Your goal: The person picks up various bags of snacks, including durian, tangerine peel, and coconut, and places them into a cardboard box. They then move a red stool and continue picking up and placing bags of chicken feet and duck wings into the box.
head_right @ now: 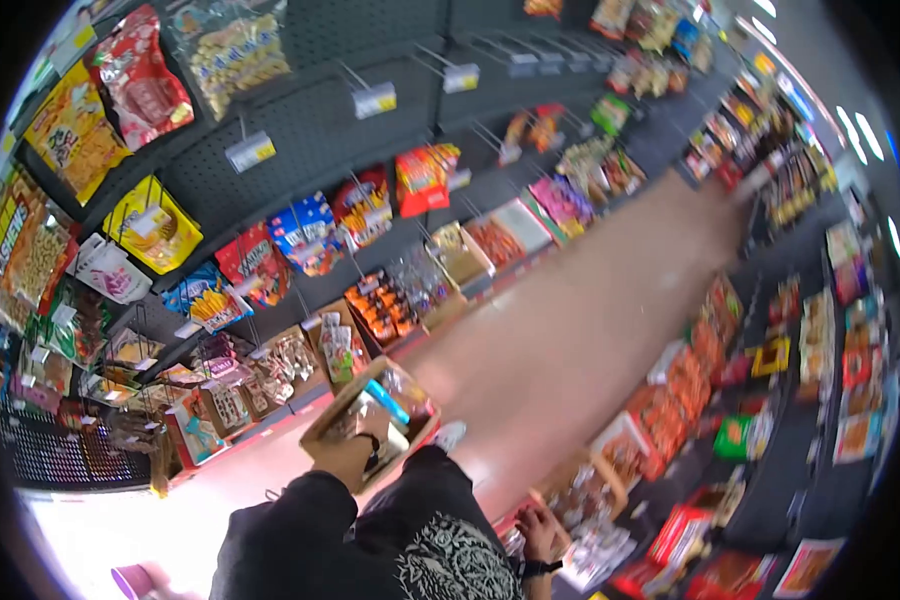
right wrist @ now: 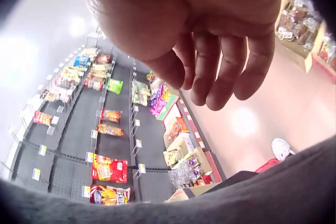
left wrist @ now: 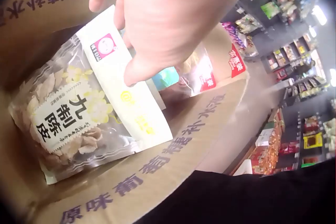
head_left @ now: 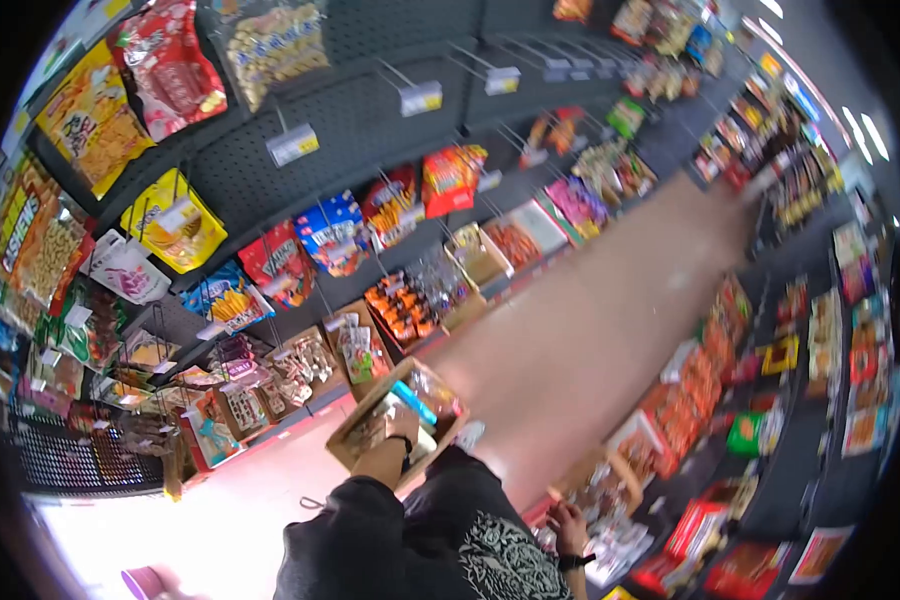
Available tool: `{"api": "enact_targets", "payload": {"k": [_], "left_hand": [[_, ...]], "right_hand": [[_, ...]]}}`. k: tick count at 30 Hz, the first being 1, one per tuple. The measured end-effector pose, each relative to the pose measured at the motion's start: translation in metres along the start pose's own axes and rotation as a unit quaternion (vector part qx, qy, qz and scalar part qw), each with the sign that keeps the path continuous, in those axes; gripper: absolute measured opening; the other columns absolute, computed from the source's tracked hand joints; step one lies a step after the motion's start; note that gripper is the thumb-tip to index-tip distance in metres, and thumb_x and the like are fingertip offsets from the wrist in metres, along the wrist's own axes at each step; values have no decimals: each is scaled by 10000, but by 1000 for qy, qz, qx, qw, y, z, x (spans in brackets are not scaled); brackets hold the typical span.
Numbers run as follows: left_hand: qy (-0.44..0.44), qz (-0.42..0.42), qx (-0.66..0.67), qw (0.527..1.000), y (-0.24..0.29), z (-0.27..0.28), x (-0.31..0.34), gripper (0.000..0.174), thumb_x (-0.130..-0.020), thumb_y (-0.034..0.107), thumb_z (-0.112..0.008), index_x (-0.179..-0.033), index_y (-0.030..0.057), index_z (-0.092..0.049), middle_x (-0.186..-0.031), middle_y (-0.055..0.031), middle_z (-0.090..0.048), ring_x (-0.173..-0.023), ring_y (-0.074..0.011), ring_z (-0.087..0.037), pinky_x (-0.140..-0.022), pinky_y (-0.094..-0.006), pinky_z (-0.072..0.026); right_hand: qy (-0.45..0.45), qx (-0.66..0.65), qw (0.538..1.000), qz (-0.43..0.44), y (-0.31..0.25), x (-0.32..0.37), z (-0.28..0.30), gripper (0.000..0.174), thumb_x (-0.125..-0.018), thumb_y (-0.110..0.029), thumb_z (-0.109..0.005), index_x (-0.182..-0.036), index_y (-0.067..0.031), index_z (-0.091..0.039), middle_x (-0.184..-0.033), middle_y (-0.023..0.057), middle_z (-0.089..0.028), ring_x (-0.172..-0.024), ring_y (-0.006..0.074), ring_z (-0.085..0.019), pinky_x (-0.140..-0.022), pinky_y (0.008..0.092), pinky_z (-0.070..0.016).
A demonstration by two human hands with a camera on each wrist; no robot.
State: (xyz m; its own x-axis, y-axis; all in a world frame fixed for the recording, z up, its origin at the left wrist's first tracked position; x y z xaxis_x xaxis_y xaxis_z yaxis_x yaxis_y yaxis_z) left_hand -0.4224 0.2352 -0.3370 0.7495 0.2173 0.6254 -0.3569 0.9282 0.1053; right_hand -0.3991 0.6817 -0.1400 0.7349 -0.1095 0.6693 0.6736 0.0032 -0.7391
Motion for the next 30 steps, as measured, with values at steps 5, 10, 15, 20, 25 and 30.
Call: {"api": "enact_targets", "payload": {"k": [5, 10, 15, 20, 25, 30], "left_hand": [[-52, 83, 30, 995, -9, 1, -27, 412, -935, 271, -331, -1239, 103, -553, -1313, -152, -499, -1262, -348, -401, -1006, -564, -285], [5, 77, 46, 996, -25, 19, 1, 399, -909, 252, -372, -1229, 93, -549, -1273, -161, -525, -1194, -310, -474, -947, -481, -332], [-117, 108, 114, 981, -39, -1, 29, 302, -829, 327, -513, -1024, 161, -674, -1204, -150, -586, -1172, -304, -513, -960, -489, -313], [-9, 170, 154, 973, -42, 61, 87, 185, -834, 282, -517, -939, 244, -664, -925, -38, -680, -961, -234, -636, -870, -492, -371], [251, 263, 195, 911, 1, 211, 164, 152, -754, 160, -574, -880, 172, -657, -798, -63, -666, -813, -254, -641, -715, -401, -478], [450, 236, 278, 815, 91, 338, 186, 91, -770, 121, -622, -850, 117, -665, -738, -60, -630, -741, -243, -620, -671, -360, -508]], "right_hand": [[-82, 141, 986, 25, -89, -93, -39, 245, -876, -145, -595, -1070, 1, -564, -905, 102, -652, -808, 185, -641, -681, 288, -504], [-166, 165, 971, 41, -152, -143, -117, 245, -864, -141, -603, -1068, -12, -565, -909, 95, -644, -816, 179, -632, -673, 281, -498], [-336, 258, 906, 10, -148, -179, -199, 216, -889, -145, -578, -1067, -23, -589, -956, 94, -652, -847, 166, -633, -690, 266, -503], [-448, 338, 827, -11, -169, -212, -266, 183, -915, -133, -551, -1059, -28, -594, -946, 60, -657, -836, 147, -634, -696, 259, -499], [-571, 385, 723, 49, -227, -230, -320, 222, -882, -99, -601, -1086, -17, -575, -953, 47, -646, -869, 134, -625, -732, 258, -496], [-608, 432, 555, 369, -318, -170, -367, 461, -763, -125, -745, -1164, -11, -547, -1063, 70, -636, -996, 189, -602, -844, 293, -490]]}}
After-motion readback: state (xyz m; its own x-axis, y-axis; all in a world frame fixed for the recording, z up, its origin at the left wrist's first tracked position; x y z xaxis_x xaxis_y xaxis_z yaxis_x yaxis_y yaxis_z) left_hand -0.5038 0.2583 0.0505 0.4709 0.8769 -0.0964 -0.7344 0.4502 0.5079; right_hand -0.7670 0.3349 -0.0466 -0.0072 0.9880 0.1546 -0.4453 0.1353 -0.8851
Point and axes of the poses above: each hand's wrist, its own x-axis away from the middle knuckle, its own z-axis out of the back of the hand, y = z × x, the point moved 9 cm from there along -x, towards the middle knuckle
